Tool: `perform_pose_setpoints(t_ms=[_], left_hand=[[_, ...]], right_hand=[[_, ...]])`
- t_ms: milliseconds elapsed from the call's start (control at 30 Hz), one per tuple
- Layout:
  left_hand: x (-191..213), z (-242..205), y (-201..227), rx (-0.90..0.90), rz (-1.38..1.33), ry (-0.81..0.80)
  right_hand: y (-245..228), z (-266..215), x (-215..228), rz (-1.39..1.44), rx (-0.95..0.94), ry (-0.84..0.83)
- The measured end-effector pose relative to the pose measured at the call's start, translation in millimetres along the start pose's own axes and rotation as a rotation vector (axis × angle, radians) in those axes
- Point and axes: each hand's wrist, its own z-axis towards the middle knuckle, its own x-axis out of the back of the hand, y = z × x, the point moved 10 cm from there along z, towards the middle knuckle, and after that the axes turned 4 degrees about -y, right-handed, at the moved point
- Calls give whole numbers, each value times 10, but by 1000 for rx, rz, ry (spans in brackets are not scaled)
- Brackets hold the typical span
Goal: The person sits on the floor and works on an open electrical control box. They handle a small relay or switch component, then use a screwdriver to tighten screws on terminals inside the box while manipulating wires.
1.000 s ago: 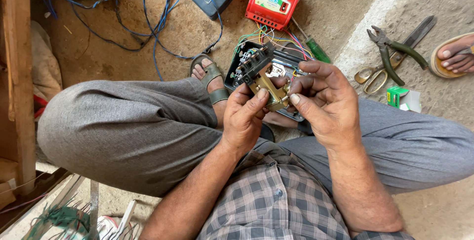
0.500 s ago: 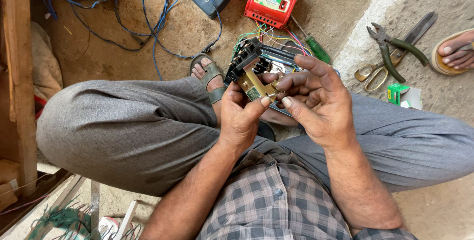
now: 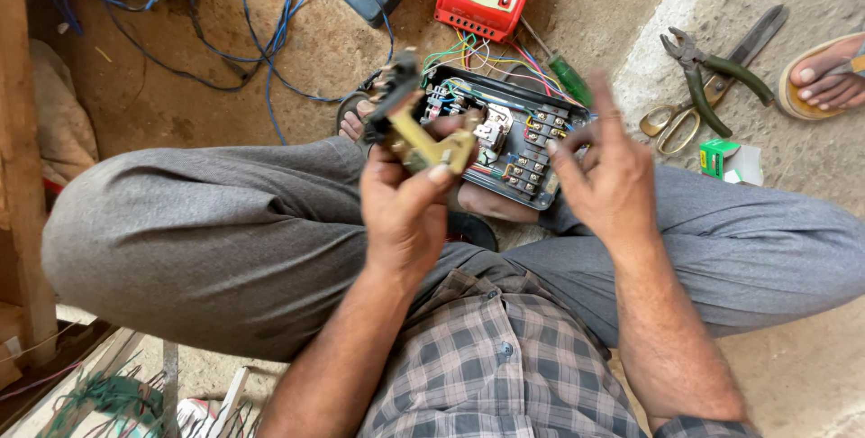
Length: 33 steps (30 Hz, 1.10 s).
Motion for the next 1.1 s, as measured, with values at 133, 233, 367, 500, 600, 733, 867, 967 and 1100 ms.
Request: perform_pose_setpoints(t_ms=[133,233,367,500,600,733,867,967,1100], left_hand=[[-83,-96,488,-123,66,-46],[-123,-111,628,-209,63,-87],[-52,-72,487,-173,53,-58],[17,-80,483,-164,56,-50],[30,-85,516,-181,71,-55],[51,-98,451,-143,54,-40],[30,-86,404,-98,68,-45],[67,-81,370,-55,68,-1],[-8,-30,296,-59,49,-44]], right_hand=[[76,-100,-530,-203,-74,-357],[54,-135,-1021,-222,-77,-518],[70,13,-1558,-274,-63,-630],[127,126,-1812,-299,-107,-680],[163,166,-1825,-310,-136,-664],[309,98,-1857,-302,-199,-708],[349,122,-1893,-289,-170,-702],[234,138,-1849,-297,-95,-664],[-3,134,-1478,-165,-123,-562]])
